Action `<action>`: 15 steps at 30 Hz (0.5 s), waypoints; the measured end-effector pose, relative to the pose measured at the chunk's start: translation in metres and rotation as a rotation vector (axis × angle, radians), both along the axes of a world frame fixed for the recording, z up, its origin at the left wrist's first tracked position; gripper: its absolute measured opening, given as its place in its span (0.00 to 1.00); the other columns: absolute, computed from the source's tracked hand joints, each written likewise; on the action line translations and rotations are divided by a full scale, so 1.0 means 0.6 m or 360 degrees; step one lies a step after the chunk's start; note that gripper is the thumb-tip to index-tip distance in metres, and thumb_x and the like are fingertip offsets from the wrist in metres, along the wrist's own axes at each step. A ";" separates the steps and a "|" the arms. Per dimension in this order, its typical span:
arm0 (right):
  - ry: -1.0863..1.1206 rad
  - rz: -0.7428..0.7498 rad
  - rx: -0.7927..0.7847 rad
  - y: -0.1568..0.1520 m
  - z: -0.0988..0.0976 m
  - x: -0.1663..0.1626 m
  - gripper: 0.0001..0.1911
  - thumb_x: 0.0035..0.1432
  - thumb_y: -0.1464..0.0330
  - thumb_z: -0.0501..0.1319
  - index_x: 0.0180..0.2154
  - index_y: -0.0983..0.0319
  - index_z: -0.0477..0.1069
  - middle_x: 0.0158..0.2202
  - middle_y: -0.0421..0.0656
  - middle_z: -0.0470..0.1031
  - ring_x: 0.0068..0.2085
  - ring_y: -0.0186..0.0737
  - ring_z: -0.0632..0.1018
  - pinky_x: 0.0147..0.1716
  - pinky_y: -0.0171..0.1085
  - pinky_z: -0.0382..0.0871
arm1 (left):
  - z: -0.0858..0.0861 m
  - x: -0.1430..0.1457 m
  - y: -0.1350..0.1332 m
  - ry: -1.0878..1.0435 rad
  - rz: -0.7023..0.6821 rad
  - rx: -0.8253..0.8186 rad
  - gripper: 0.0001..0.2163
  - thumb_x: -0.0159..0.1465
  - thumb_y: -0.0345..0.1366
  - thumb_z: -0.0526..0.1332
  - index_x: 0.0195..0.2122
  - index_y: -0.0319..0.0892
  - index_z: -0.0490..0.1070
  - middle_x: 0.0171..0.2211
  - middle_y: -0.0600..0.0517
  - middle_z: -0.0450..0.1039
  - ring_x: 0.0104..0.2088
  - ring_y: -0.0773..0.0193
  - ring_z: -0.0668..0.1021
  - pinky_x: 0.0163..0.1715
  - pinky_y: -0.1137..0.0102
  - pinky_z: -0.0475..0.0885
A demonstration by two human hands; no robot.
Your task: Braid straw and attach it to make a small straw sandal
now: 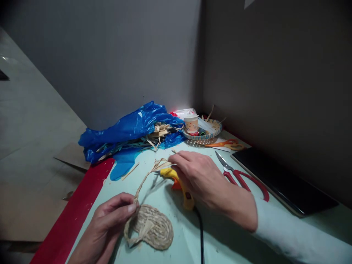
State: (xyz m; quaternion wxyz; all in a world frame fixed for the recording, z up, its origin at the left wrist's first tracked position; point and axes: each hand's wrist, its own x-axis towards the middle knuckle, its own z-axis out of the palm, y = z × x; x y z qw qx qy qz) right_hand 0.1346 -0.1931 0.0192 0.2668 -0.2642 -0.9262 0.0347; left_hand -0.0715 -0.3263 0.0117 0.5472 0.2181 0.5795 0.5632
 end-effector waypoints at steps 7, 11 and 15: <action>-0.0351 -0.0257 -0.0253 -0.019 -0.061 0.026 0.11 0.68 0.71 0.54 0.31 0.61 0.67 0.29 0.42 0.70 0.26 0.38 0.71 0.25 0.37 0.57 | -0.011 0.002 -0.001 0.0210 0.0127 0.0173 0.07 0.49 0.37 0.73 0.24 0.41 0.77 0.25 0.57 0.69 0.27 0.68 0.68 0.29 0.76 0.62; -0.0424 -0.0326 -0.0280 -0.015 -0.058 0.023 0.10 0.68 0.72 0.52 0.33 0.62 0.68 0.31 0.44 0.70 0.28 0.40 0.72 0.26 0.37 0.59 | -0.034 -0.003 0.000 0.0412 0.0189 0.0306 0.10 0.47 0.42 0.73 0.23 0.43 0.76 0.27 0.56 0.68 0.29 0.66 0.70 0.27 0.75 0.62; -0.0454 -0.0427 -0.0226 0.002 -0.043 0.044 0.08 0.66 0.75 0.51 0.39 0.65 0.69 0.37 0.50 0.71 0.34 0.45 0.72 0.33 0.41 0.63 | -0.046 -0.006 0.000 0.0506 0.0183 0.0336 0.13 0.48 0.47 0.72 0.23 0.44 0.76 0.25 0.56 0.66 0.27 0.66 0.69 0.26 0.74 0.63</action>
